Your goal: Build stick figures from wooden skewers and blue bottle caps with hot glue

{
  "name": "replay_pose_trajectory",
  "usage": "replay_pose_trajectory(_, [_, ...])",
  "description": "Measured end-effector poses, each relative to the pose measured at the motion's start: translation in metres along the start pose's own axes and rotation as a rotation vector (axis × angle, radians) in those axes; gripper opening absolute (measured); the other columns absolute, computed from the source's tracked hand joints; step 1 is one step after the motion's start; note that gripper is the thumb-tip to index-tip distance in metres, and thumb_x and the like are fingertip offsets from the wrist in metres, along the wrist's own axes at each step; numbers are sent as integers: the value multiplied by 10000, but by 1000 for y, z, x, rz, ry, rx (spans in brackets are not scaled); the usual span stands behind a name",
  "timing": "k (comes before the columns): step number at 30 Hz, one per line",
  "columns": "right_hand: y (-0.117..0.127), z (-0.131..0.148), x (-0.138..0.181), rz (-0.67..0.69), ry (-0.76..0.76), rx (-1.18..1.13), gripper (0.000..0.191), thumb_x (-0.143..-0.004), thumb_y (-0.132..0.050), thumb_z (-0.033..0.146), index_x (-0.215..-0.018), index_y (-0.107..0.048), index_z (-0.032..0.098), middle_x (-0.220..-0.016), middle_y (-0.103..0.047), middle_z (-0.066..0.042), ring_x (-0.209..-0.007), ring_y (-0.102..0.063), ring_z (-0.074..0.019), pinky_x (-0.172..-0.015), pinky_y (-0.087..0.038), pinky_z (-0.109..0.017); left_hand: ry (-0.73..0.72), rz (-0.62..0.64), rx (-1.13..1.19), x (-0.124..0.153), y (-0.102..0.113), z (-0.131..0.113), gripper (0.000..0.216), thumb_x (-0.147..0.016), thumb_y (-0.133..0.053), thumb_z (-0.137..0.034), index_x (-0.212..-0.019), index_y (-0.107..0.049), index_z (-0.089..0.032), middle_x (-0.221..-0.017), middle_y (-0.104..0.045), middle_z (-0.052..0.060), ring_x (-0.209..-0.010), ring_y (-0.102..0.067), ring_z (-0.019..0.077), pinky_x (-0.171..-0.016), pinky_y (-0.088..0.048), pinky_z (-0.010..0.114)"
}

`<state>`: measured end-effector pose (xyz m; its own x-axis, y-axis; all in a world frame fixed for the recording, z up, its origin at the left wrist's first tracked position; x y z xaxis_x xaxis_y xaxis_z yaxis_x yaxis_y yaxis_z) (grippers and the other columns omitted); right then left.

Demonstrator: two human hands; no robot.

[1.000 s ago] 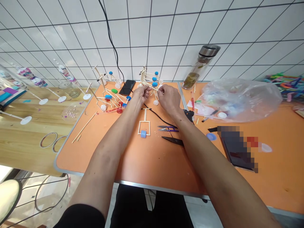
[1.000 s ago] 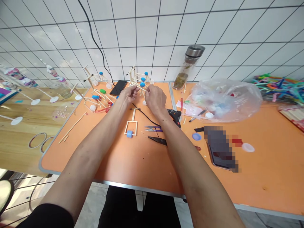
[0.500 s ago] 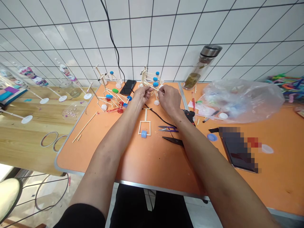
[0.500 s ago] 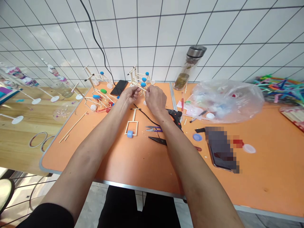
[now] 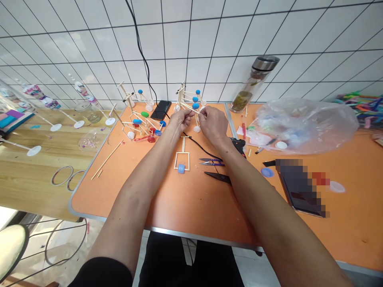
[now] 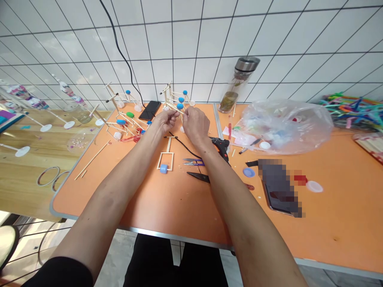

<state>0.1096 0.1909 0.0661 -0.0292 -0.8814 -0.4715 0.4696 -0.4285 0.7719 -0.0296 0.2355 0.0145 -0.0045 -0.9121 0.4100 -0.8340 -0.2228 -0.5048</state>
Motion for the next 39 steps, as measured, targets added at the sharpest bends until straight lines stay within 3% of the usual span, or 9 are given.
replay_pose_trajectory(7, [1,2,1,36,-12,22,262,-1062,-550,227,-1054,-811,207,-1140,-862,-158,-1037,-744,-354,-781,-451,-411,2,6,3,-2,-2,2,277,-986,-644,11,-760,-635,-150,-553,-640,-1,-411,-460,20,-441,-354,101])
replay_pose_trajectory(13, [2,2,2,27,0,27,261,-1052,-543,238,-1040,-802,211,-1130,-859,-156,-1027,-733,-349,-782,-452,-407,4,-1,-14,-1,-3,2,337,-1033,-601,3,-730,-602,-144,-539,-629,-1,-397,-435,5,-440,-342,92])
replay_pose_trajectory(27, [2,5,8,57,26,18,264,-1085,-536,265,-1099,-797,223,-1177,-846,-158,-1043,-710,-343,-781,-415,-404,-10,-18,-14,2,0,5,291,-959,-637,19,-730,-600,-156,-570,-619,-15,-429,-448,16,-449,-316,102])
replay_pose_trajectory(39, [28,30,19,-8,149,-75,302,-1058,-549,230,-1156,-832,263,-1226,-854,-110,-1074,-724,-323,-755,-399,-388,-143,9,-18,58,-2,3,260,-914,-712,-55,-734,-565,-171,-587,-562,-62,-426,-354,10,-420,-188,136])
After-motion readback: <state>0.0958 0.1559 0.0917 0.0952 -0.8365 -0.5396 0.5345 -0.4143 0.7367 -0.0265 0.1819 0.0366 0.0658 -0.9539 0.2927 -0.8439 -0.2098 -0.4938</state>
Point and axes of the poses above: each hand's wrist, its own x-axis away from the middle knuckle, its own y-axis out of the back of the hand, z = x × y, the point moved 7 cm from there along -x, towards the middle knuckle
